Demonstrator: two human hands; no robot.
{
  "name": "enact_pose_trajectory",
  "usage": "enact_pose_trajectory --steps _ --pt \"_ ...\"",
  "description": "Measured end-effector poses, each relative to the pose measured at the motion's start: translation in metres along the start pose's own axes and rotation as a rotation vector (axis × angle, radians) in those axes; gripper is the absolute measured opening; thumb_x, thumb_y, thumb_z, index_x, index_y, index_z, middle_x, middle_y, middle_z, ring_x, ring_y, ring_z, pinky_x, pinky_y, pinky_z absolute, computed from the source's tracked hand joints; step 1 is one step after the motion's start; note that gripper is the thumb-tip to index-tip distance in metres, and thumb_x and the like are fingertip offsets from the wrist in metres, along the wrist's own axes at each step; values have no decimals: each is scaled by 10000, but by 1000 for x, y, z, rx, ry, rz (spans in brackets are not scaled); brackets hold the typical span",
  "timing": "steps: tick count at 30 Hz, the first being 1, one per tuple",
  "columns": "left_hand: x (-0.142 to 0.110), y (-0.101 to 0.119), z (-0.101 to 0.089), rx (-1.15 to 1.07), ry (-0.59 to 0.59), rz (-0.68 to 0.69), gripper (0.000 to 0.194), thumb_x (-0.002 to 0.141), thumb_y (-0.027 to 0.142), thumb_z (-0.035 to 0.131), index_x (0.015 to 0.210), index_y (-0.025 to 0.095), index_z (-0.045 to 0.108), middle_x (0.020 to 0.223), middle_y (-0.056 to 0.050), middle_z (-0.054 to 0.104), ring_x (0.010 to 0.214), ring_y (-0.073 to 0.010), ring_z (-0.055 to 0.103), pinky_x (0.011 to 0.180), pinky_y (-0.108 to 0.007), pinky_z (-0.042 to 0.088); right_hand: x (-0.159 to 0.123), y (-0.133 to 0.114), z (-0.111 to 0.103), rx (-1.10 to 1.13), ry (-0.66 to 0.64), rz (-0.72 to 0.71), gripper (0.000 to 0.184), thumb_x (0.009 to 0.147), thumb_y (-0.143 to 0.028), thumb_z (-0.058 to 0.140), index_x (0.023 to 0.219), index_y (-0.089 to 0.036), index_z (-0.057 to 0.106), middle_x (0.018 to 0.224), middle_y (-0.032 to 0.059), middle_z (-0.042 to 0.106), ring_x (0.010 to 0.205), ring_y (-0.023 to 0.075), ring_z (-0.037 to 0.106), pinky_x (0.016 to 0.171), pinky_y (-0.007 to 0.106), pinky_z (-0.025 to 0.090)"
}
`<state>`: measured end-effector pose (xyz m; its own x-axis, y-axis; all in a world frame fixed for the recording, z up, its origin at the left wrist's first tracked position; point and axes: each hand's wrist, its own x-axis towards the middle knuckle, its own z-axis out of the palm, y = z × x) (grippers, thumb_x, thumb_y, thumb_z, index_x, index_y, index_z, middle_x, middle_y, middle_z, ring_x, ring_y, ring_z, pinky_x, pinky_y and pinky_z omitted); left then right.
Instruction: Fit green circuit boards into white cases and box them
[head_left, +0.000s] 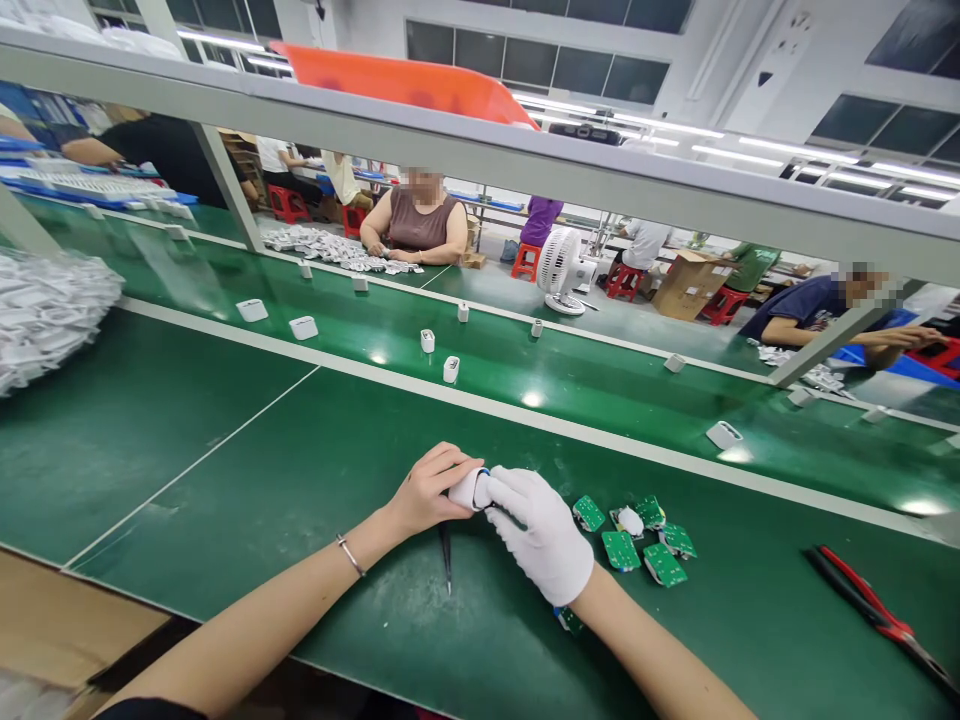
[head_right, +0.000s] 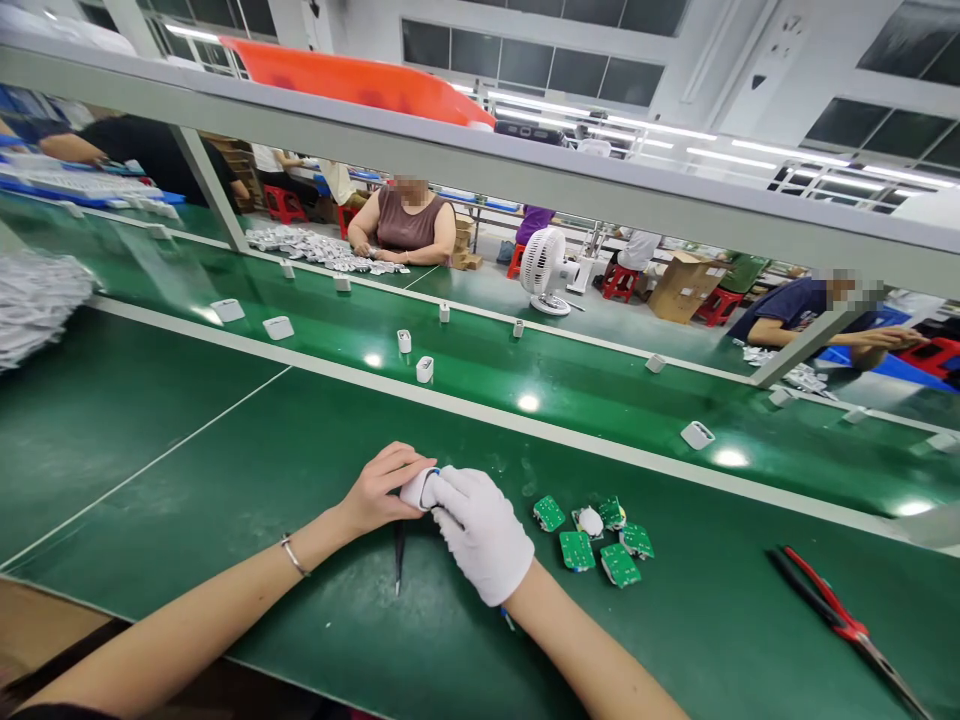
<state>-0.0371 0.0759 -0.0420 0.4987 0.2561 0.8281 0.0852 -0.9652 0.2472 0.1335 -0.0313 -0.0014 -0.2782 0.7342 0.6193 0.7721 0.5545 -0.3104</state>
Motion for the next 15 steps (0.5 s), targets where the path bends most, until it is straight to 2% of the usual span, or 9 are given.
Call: enact_pose_trajectory --steps 5,7,12,15 --pt "2 4 -1 69 34 44 457 787 269 705 1209 177 557 936 -91 643 827 -203 534 742 -361 492 8 6 -12 18 22 -118 247 766 -50 468 904 -237 554 875 42 610 754 175 554 714 306 469" --pt "5 6 -4 87 46 56 458 784 261 709 1208 177 559 932 -92 645 821 -201 531 737 -353 489 10 6 -13 -15 25 -150 223 769 -50 447 870 -226 541 817 38 588 717 170 527 679 294 450" --pt "7 5 -7 117 30 82 420 801 267 682 1198 193 568 906 -80 654 806 -194 536 726 -338 496 12 5 -7 -124 -68 -163 211 813 -45 374 846 -198 515 720 28 524 643 173 445 604 292 395" --pt "6 4 -4 93 27 71 410 801 249 671 1194 188 569 901 -80 651 810 -195 540 731 -345 498 11 6 -9 -53 -52 -166 201 788 -50 400 840 -211 508 711 16 522 635 167 452 609 291 394"
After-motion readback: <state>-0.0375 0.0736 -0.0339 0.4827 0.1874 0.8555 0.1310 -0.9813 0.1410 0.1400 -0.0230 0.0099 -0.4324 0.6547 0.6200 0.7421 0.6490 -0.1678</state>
